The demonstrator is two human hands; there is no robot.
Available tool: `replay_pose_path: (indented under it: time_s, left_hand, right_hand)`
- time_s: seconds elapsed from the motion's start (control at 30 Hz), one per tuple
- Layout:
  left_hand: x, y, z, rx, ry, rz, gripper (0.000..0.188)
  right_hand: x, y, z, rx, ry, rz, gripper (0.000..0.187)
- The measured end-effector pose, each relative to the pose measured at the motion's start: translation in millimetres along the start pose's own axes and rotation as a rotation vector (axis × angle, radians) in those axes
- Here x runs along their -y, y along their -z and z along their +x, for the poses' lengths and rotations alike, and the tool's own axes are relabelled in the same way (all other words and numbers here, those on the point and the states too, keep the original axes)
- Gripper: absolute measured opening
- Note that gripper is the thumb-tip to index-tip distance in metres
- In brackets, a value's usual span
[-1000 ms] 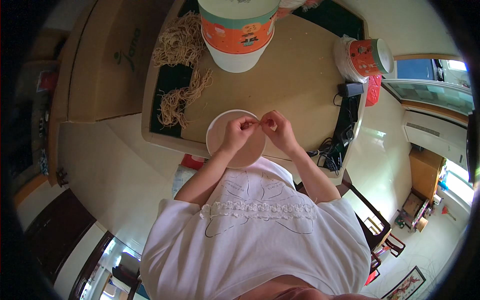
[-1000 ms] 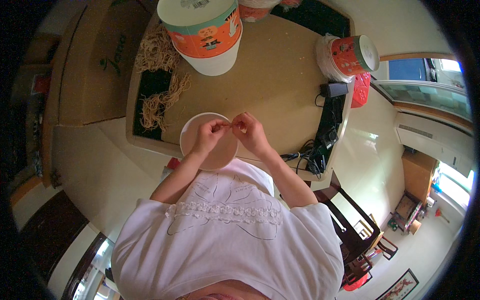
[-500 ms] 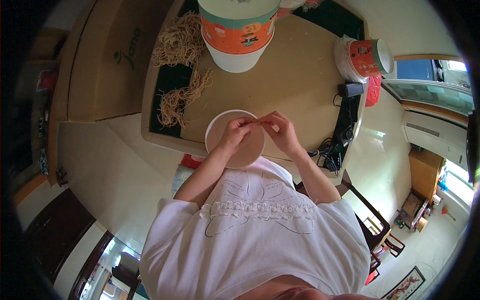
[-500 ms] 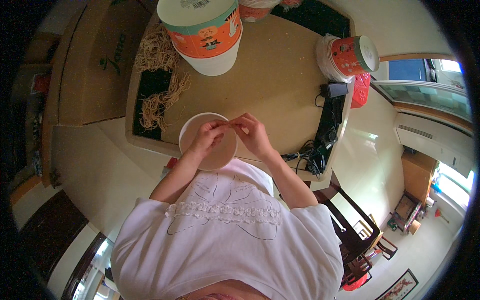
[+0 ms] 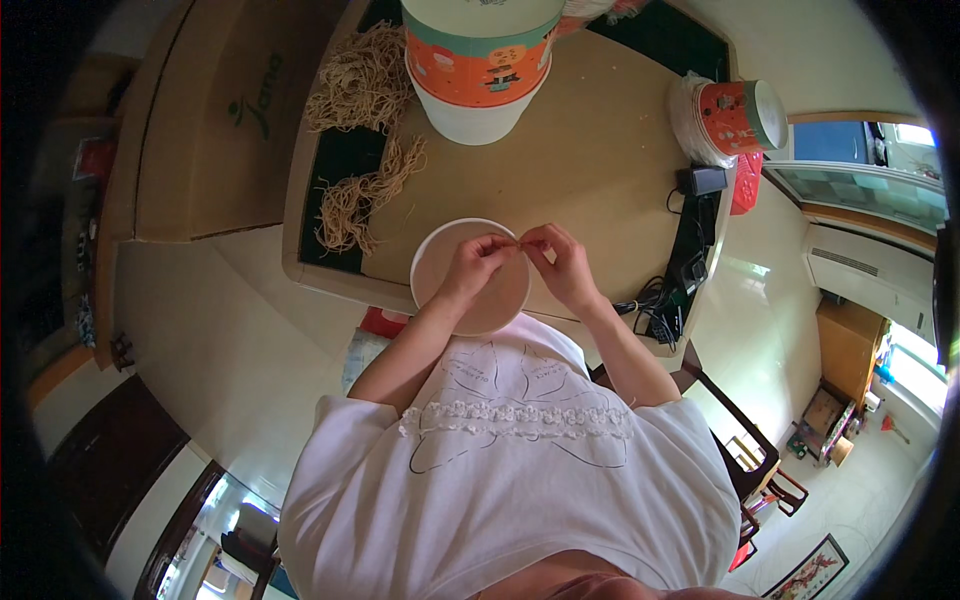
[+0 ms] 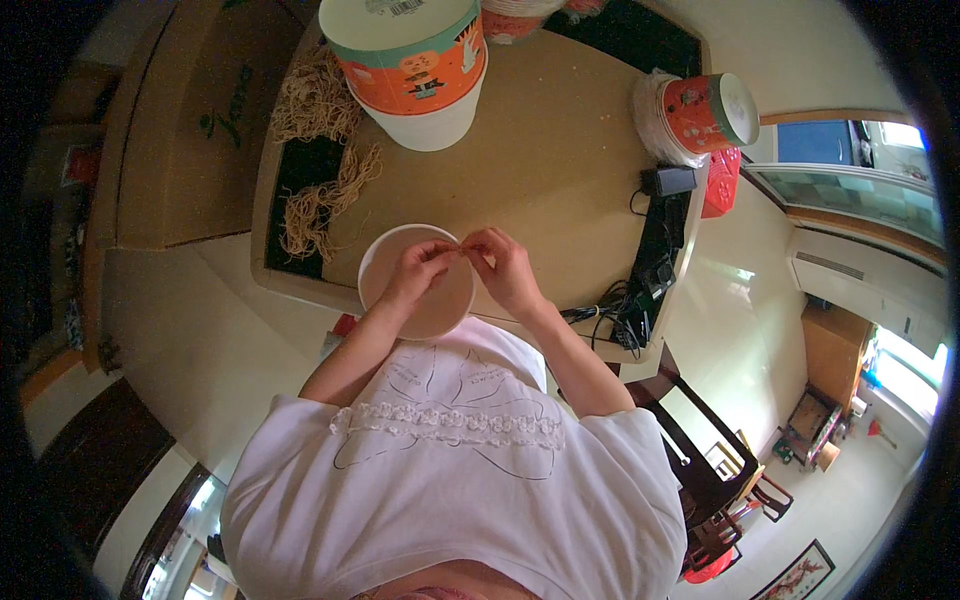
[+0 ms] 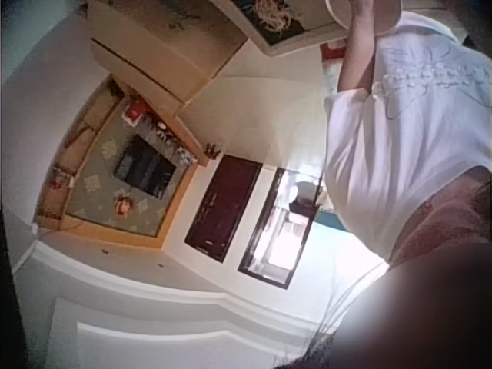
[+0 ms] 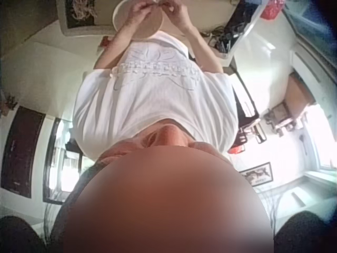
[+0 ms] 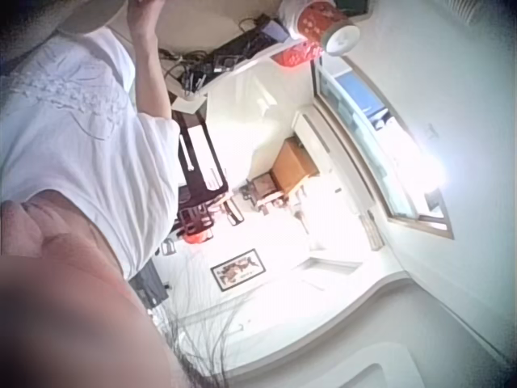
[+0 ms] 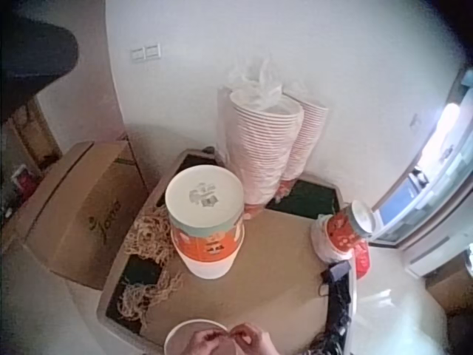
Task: Organizing and bundling paper cups with rubber bands.
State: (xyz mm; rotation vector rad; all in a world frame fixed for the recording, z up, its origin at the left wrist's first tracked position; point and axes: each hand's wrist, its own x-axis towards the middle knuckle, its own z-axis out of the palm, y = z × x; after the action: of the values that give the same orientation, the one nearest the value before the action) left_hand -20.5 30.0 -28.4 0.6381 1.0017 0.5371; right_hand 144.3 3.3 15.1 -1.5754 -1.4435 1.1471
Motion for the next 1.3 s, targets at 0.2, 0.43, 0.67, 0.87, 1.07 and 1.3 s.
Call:
replay_pose_path:
  time_s: [0.2, 0.43, 0.67, 0.87, 1.07, 1.3]
  left_hand:
    - [2, 3, -1, 0.013, 0.046, -0.093, 0.010]
    - [22, 6, 9, -0.155, -0.380, 0.265, 0.007]
    - [11, -2, 4, -0.136, -0.418, 0.293, 0.006]
    - [5, -2, -1, -0.093, -0.272, 0.209, 0.007]
    - [13, 1, -2, -0.111, -0.290, 0.258, 0.006]
    - [6, -1, -4, -0.146, -0.190, 0.168, 0.006]
  right_hand:
    - [5, 3, -2, 0.009, 0.043, -0.070, 0.011]
    - [-1, 0, -1, 0.006, 0.062, -0.038, 0.011]
    - [0, 2, 1, -0.020, 0.083, -0.083, 0.010]
    - [1, 0, -1, -0.030, 0.081, -0.059, 0.012]
    - [38, 20, -2, -0.178, 0.141, -0.006, 0.017]
    - [208, 80, -21, -0.055, 0.944, 0.810, 0.040]
